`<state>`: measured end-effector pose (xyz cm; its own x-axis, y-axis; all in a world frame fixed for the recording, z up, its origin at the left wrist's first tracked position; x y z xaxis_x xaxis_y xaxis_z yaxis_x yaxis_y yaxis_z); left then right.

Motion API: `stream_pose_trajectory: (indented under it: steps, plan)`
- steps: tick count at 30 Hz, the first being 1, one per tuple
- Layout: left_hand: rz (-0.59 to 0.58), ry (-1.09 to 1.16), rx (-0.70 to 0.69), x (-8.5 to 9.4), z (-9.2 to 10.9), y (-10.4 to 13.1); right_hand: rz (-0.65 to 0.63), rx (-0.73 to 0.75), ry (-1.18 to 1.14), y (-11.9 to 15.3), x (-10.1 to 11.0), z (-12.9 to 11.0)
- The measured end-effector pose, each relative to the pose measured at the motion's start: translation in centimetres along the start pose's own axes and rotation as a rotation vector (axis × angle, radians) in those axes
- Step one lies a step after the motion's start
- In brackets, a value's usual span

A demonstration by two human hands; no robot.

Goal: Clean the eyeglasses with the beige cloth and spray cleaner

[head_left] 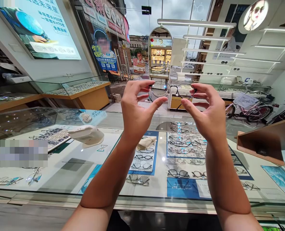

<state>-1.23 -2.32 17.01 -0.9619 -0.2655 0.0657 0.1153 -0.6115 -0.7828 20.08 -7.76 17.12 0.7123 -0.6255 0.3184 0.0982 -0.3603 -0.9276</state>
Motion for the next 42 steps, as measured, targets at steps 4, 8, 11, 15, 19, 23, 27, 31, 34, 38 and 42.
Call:
stream_pose_trajectory:
  steps: [4,8,11,15,19,23,27,31,34,38,42]
  plan:
    - [0.008,0.006,0.011,0.0,0.4,0.2,-0.003,-0.014,-0.023,0.0,0.0,0.0]
    - [-0.002,0.007,0.032,0.0,0.4,0.3,0.012,-0.016,-0.028,0.0,0.0,-0.1]
    - [-0.003,0.009,0.041,0.0,0.4,0.3,0.018,-0.011,-0.012,0.0,0.1,-0.2]
    - [-0.009,0.002,0.057,-0.1,0.4,0.2,0.013,-0.008,0.002,0.0,0.2,-0.4]
    - [-0.018,0.019,0.06,-0.1,0.3,0.2,0.03,-0.011,0.005,0.0,0.3,-0.5]
    - [-0.03,0.033,0.076,-0.2,0.1,0.3,0.027,0.0,0.025,0.1,0.3,-0.6]
    - [-0.037,0.039,0.083,-0.3,0.1,0.3,0.037,0.002,0.044,0.1,0.5,-0.8]
    - [-0.036,0.036,0.08,-0.3,0.2,0.4,0.044,-0.013,0.03,-0.1,0.6,-1.0]
    - [-0.032,0.04,0.071,-0.3,0.2,0.4,0.038,-0.022,0.016,-0.1,0.6,-1.0]
    - [-0.023,0.018,0.071,-0.2,0.3,0.4,0.034,-0.011,0.021,0.0,0.5,-0.8]
    - [-0.01,0.01,0.062,-0.1,0.6,0.5,0.019,0.002,0.021,0.1,0.4,-0.5]
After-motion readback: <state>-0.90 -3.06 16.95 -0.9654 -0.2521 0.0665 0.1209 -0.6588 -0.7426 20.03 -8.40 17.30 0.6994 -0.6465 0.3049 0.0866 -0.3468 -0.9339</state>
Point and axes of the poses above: each hand's wrist, its own y-axis away from the middle knuckle, its own x-axis out of the back of the hand, z = x × y, the point moved 2 cm from there along -y, towards the middle knuckle, and after that the axes turned 14 degrees about x, right-handed, at the moved point
